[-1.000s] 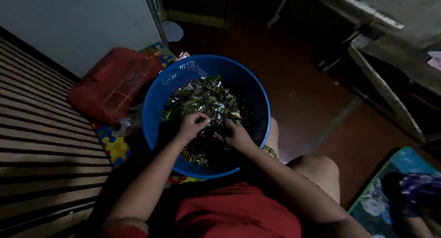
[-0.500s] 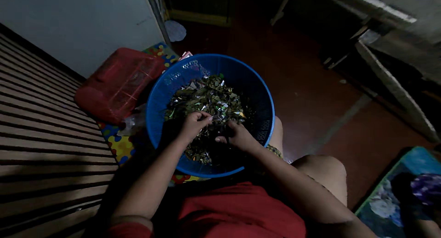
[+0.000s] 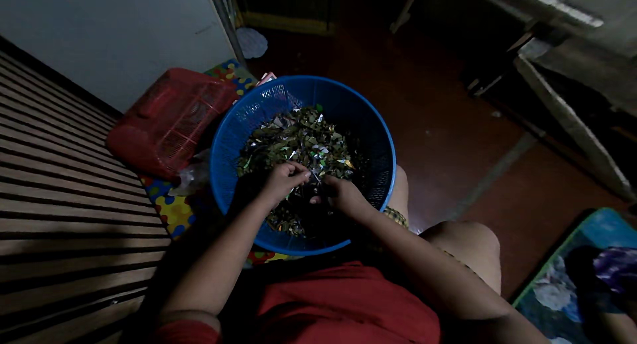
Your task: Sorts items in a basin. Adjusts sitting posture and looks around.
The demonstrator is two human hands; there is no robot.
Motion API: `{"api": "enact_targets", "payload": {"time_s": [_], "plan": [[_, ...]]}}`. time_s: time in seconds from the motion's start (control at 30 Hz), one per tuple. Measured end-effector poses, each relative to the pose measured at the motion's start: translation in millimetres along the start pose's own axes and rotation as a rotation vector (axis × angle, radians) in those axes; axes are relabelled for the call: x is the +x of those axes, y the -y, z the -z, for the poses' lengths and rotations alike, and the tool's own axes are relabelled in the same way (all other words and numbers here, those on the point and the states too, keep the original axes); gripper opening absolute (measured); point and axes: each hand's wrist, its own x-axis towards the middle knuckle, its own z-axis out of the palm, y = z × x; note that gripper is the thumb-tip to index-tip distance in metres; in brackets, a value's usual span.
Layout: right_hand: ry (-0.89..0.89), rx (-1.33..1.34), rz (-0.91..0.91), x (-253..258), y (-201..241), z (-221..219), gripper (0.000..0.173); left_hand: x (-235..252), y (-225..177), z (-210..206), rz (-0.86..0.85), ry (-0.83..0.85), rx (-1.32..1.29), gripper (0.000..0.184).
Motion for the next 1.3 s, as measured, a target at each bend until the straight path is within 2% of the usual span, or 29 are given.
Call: {"api": "enact_targets", "payload": {"time_s": [0.1,0.2,0.33,0.47,0.77,0.93,1.1,1.3], "plan": [[-0.025,-0.010,0.031,-1.1,-0.6,0.1,0.045,1.3,1.5,0.1,-0.008,0.012,-0.013,0.013],[-0.032,0.038,0.028,-1.3,-1.6,0.7,0.047,0.9,-0.5,0.1,0.018,0.004,-0.028,0.012],[0.005,0.074,-0.012,-0.8,-1.9,0.1,0.062,2.1,2.3,1.3,0.029,-0.039,-0.040,0.013],[0.050,0.011,0.021,-1.2,-0.6,-0.9,0.075,2.5,0.5,1.6,0.026,-0.036,-0.089,0.010],[0.047,-0.007,0.011,-3.0,3.7,-1.7,0.071,2.9,-0.3,0.5,0.036,-0.027,-0.147,0.016],[0.049,0.068,0.023,-1.4,-0.4,-1.2,0.068,3.2,5.0,1.6,-0.009,-0.024,-0.195,0.012],[0.020,0.089,0.064,-2.2,-0.8,-1.7,0.071,3.8,5.0,1.7,-0.013,-0.028,-0.201,0.012],[0.068,0.056,0.066,-1.9,-1.3,-3.2,0.076,2.6,2.6,1.6,-0.005,-0.034,-0.225,0.013]]}}
